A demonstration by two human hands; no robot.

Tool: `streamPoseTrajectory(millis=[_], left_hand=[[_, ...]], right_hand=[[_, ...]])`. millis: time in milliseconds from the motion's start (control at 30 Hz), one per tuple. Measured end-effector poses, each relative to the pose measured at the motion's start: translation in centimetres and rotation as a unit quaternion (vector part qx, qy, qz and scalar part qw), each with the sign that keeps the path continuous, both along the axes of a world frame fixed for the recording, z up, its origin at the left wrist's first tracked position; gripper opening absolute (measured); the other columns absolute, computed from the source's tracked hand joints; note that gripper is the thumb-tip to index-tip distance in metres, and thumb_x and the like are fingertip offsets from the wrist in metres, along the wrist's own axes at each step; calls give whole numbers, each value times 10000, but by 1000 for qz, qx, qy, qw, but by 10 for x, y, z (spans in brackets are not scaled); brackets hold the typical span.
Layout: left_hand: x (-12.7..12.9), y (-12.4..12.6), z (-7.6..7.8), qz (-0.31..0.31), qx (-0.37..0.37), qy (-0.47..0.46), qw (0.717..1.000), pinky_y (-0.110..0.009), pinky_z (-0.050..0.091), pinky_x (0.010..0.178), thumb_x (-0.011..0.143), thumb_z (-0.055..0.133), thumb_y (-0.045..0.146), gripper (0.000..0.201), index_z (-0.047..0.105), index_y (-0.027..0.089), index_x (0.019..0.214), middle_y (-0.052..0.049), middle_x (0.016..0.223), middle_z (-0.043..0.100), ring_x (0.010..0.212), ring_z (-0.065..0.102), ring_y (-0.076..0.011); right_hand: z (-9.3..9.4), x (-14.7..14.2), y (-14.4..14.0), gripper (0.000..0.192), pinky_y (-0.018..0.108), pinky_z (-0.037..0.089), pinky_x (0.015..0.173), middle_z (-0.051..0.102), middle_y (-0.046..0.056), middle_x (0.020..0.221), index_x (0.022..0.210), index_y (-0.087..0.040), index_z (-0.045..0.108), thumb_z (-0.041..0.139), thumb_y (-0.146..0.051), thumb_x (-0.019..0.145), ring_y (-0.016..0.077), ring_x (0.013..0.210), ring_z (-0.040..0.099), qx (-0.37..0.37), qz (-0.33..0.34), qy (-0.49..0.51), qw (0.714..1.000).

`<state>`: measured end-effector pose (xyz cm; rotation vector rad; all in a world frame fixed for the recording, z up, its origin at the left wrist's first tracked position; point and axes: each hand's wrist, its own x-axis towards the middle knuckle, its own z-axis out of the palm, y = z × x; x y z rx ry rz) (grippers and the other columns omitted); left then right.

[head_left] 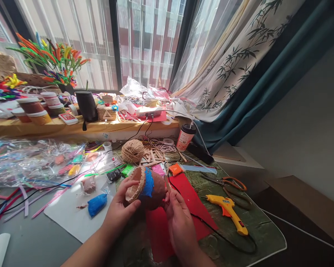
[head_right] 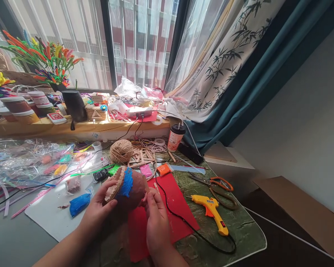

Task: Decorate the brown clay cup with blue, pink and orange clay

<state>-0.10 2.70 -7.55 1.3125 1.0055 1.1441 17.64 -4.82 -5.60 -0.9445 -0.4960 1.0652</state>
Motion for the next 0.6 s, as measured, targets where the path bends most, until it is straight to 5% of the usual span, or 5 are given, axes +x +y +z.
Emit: streamPoseTrajectory(millis=[233,367,500,600], left_hand=[[7,-11,11,-38,103,40,993,-645,141,1346,899,822,426,238,872,334,1112,-41,1789,349,1671,204,-447],[6,-14,19,-51,140,71,986,-601,134,1368,848,864,366,118,904,324,951,-70,1627,586,1594,344,-478],[4,-17,19,-98,166,90,977,-629,382,1261,887,806,352,258,892,330,1129,-126,1277,801,1308,632,-473],[4,-22,16,-136,114,64,982,-611,548,1114,918,778,363,356,841,315,1265,-124,1244,834,1167,742,-449]], right_hand=[[-1,5,-1,431,433,539,1038,781,74,1123,779,-256,676,774,-654,913,296,1174,677,4,-29,-26,999],[-1,6,-1,425,477,461,1151,766,76,1261,764,-265,679,744,-643,947,320,1319,622,17,-29,-55,998],[-2,9,-2,443,493,459,1149,723,87,1354,749,-261,692,748,-658,939,337,1339,600,23,-32,-87,995],[1,11,-3,414,495,437,1166,706,84,1399,777,-263,717,718,-622,984,334,1358,589,41,-7,-121,992]])
